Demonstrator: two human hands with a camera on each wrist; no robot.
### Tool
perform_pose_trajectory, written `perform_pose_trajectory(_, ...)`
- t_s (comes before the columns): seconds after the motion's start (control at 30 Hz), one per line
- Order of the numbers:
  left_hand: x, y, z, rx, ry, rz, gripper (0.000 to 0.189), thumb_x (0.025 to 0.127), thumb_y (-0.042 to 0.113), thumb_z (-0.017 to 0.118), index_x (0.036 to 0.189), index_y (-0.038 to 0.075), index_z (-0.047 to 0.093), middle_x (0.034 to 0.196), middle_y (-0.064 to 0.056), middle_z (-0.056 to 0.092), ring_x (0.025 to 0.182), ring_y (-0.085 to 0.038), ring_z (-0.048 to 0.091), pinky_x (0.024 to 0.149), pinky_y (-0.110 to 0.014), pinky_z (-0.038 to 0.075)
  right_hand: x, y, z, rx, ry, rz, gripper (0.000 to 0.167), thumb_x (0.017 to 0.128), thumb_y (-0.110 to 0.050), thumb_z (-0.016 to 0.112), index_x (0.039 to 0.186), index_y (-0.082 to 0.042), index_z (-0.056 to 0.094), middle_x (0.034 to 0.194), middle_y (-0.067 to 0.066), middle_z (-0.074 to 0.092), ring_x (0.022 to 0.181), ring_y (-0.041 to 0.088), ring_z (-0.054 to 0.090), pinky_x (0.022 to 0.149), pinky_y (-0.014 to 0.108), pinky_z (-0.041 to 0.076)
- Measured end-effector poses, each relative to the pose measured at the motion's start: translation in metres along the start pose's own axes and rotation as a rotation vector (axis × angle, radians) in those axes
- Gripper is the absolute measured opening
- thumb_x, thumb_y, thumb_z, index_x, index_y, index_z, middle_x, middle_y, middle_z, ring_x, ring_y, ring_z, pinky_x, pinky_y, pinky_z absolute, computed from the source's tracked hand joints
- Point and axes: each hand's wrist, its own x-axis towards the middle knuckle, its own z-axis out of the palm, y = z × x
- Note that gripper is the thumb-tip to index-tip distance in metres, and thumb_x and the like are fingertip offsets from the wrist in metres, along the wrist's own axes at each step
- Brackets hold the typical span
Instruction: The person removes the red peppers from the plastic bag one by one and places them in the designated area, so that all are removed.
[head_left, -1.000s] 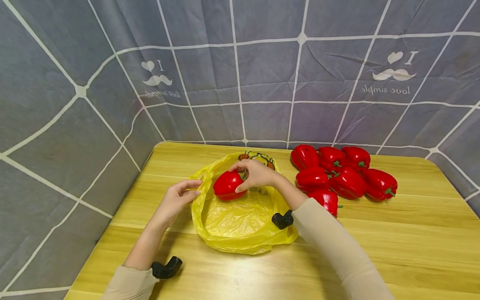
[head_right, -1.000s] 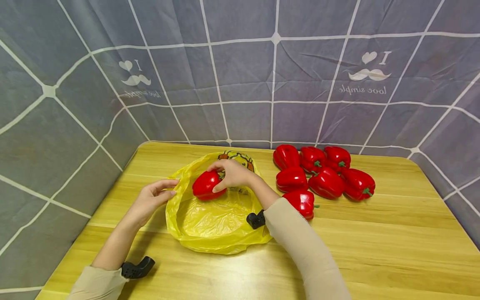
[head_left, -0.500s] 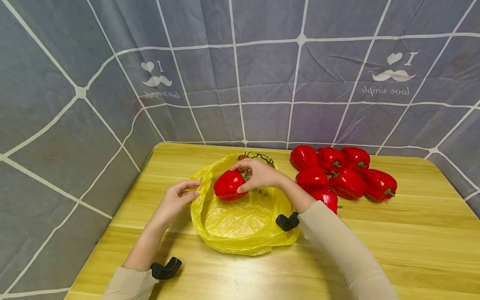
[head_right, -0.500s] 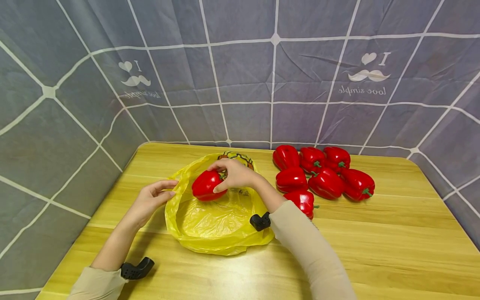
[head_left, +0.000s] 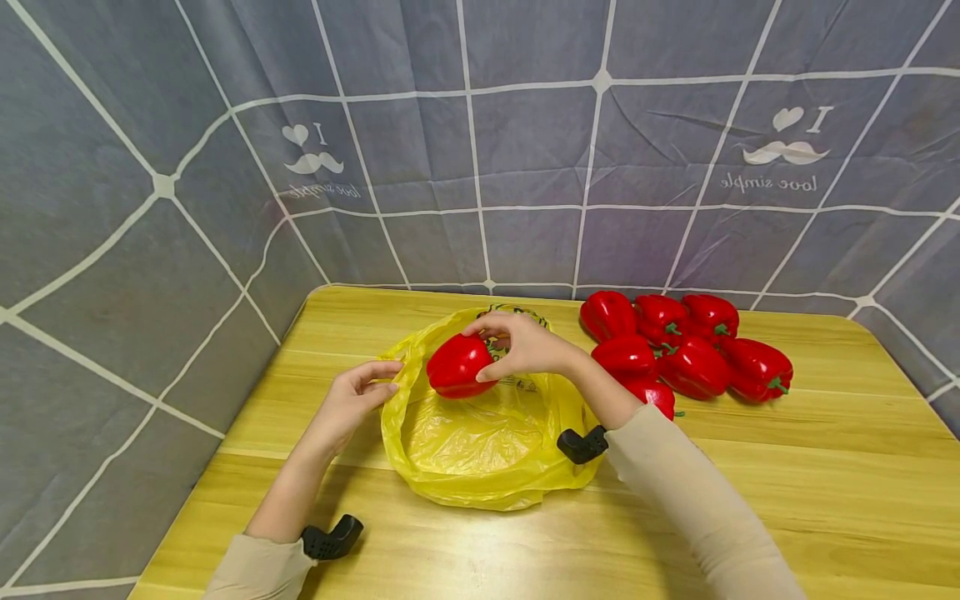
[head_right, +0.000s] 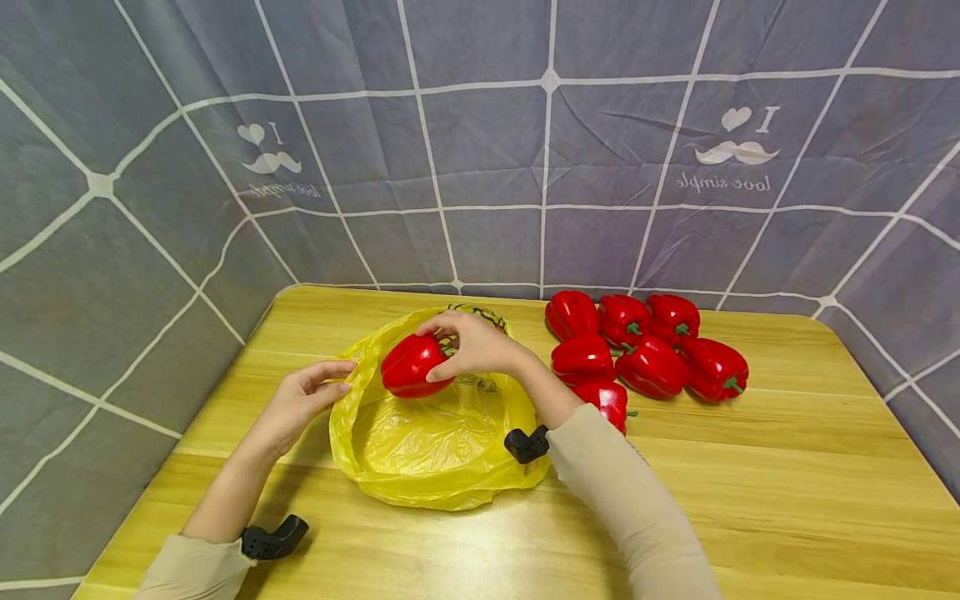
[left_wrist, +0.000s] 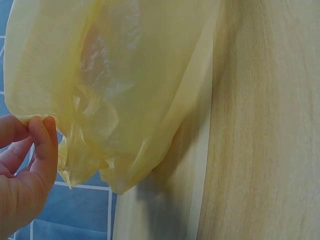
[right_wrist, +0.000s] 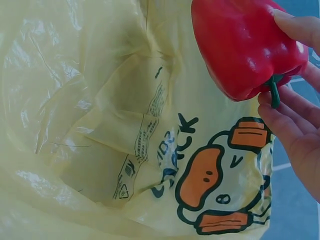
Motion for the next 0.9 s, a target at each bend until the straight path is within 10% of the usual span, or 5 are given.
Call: perform_pose_trajectory(0.9,0.002,0.000,0.000,0.022,0.006,-0.012,0.037,0.091,0.002,0.055,0.125,-0.009,0.051,0.122,-0.025,0.051,0.087,-0.009,0.058,0.079,-0.020,0.047,-0.019,-0.010,-0.010,0.191,0.087,-0.033,0.053,0.074,-0.007,0.074,0.123,-0.003,0.055,0.122,0.010,0.054,0.110,0.030,0.051,0.092,0.040,0.046)
